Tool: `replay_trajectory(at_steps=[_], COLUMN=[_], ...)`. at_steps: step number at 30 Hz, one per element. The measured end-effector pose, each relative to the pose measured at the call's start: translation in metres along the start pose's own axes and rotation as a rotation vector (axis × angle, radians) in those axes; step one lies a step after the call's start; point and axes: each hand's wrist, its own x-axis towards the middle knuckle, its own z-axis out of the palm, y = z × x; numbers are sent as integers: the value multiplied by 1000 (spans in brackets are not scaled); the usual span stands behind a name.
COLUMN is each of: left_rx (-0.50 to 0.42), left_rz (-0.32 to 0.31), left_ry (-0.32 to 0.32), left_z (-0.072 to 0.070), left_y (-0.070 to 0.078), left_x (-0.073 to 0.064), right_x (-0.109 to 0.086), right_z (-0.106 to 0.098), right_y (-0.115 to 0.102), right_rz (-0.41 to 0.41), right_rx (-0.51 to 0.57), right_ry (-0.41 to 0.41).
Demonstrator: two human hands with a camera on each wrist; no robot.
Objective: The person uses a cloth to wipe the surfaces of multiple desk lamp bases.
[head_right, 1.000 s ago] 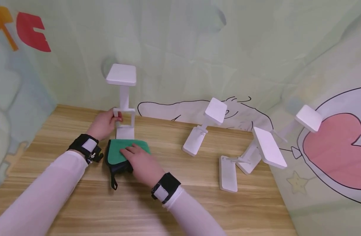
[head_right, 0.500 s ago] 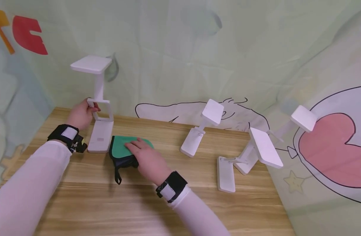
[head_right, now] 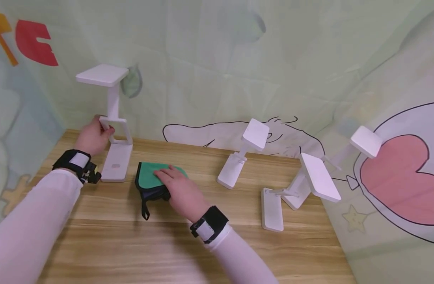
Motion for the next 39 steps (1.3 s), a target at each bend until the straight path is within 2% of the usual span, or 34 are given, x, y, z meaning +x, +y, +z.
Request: replay_trajectory(at_steps=[3,5,7,10,12,15,17,19,21,23,25,27,30,32,35,39], left_rx=[-35,-67,-94,-108,-77,-9,44,80,91,94,90,94,105,119,152,184], left_rz=[-34,-56,-74,-62,-10,138,242,350,462,569,648,685,653,605,542,502], left_ry=[0,33,105,297,451,665,743,771,734,643,500,310,37,-101,-244,-401], left_z=[0,-2,-5,-6,-3,4,10,18,28,37,47,57,73,83,96,114], left_y=[2,8,17,31,38,44,48,53,61,72,84,98,117,130,146,164], left_x=[-1,-5,-11,-20,-26,-33,-36,-37,-36,-34,-31,-28,-21,-17,-10,0], right_x=[-1,-2,-3,-4,-4,-3,-3,-3,-5,-8,-11,-15,-21,-24,-29,-39], right_z=[0,-1,-2,-4,-5,-3,-2,-1,-1,-1,0,0,0,-1,-3,-9], right_y=[5,9,13,22,29,39,44,50,55,59,62,65,66,66,63,61], right_rz=[23,41,63,96,121,164,192,213,233,248,260,270,272,271,270,259], right_rx=[12,24,35,42,33,9,-4,-16,-27,-39,-57,-81,-127,-152,-178,-189], right_ry=[10,15,20,33,52,71,83,88,98,105,109,115,132,142,146,119])
